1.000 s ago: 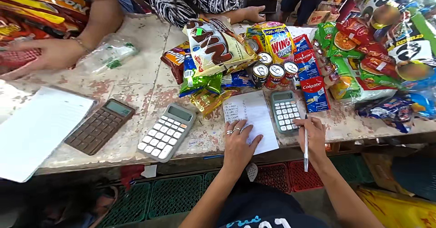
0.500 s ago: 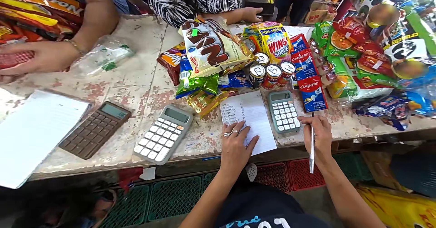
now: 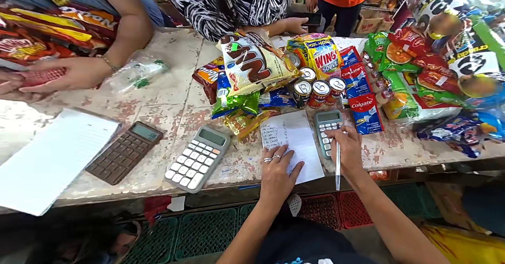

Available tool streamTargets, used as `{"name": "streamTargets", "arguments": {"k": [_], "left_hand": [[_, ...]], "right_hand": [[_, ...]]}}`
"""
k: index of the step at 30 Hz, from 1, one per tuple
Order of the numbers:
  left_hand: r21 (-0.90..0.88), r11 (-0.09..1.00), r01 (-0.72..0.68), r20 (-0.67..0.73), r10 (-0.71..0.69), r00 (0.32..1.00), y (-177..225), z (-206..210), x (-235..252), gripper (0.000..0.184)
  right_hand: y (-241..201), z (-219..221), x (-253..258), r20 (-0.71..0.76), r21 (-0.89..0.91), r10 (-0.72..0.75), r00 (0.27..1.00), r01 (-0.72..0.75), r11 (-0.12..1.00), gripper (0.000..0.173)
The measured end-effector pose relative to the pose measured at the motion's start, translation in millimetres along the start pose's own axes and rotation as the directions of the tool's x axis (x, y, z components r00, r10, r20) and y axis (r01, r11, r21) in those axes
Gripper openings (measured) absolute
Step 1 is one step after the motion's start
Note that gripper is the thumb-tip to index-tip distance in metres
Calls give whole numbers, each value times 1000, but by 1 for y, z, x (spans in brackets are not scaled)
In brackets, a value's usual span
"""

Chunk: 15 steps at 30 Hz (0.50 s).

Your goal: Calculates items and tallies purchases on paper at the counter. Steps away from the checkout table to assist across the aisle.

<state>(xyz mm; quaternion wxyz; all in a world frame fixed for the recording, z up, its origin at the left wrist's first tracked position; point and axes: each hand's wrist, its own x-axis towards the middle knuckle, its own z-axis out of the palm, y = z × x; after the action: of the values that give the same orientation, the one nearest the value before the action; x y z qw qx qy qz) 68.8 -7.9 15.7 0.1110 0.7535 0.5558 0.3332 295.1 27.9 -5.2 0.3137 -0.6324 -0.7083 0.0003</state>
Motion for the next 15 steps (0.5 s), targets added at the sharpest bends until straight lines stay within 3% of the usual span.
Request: {"name": "streamTargets", "arguments": {"k": [3,7,10,15], "left_hand": [[-5,1000,-6,-2,6,1000,1,1,-1,42],[-3,1000,-19,-6,19,1000,0,1,-2,44],[10,1000,-5,4,5,1000,1,1,-1,44],[24,1000,14,15,-14,1000,0,3,-1,44]], "right_hand": [[7,0,-4,28,8,18,999,-18,1000,23],[13,-34,-12,-102,120,23,995,-11,993,26],[37,-51,-28,-173,99,84,981,-68,993,25],[64,-33,-59,-94,1,120,988,-121,993,32]]}}
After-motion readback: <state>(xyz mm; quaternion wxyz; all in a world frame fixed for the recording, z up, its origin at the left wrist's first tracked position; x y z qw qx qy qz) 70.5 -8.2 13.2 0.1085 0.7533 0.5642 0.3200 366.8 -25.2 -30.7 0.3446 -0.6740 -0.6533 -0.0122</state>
